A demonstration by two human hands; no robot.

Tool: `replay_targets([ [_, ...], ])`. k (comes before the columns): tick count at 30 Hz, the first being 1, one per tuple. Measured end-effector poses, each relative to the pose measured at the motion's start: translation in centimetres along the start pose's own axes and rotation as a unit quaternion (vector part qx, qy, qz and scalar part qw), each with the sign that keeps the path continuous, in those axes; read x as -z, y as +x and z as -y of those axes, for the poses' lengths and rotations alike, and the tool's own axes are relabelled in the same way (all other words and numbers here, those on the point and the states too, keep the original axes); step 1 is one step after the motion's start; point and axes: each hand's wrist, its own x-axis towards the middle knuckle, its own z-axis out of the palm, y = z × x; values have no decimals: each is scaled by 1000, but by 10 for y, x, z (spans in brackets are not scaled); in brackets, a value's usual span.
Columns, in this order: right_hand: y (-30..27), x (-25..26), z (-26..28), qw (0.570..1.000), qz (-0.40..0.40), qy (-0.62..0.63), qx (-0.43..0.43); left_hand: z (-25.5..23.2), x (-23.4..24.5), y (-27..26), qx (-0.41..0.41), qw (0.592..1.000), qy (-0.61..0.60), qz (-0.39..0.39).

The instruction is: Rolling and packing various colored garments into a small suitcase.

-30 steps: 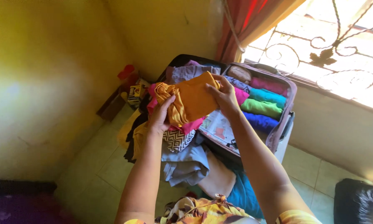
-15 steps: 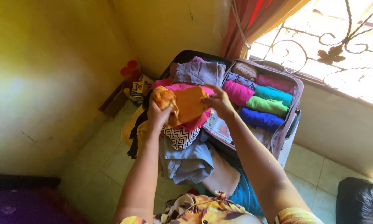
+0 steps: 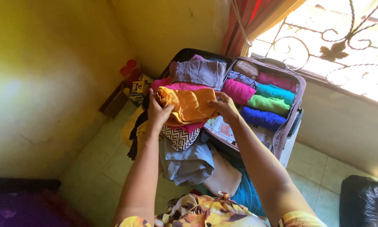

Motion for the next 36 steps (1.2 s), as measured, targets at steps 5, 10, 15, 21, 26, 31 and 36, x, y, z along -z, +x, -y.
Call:
replay_targets([
  [5, -34, -21, 56, 994, 15, 68, 81, -37, 11, 11, -190, 981, -26, -19],
  [10, -49, -42, 50, 989, -35, 144, -1, -41, 4, 25, -381, 917, -1, -121],
  [15, -39, -32, 9, 965, 10, 250, -74, -46, -5, -33, -317, 900, 236, 185],
  [21, -64, -35, 77, 987, 106, 97, -66, -2, -45, -39, -446, 882, 121, -94],
  [26, -84, -55, 122, 884, 24, -409, 223, -22, -21, -50, -409, 907, 83, -60],
  [31, -62, -54, 105, 785, -15, -459, 415, -31, -11, -54, -446, 888, 42, -104],
  [36, -54, -54, 96, 896, -26, -301, 326, -25, 5, -53, -445, 890, 39, -91],
])
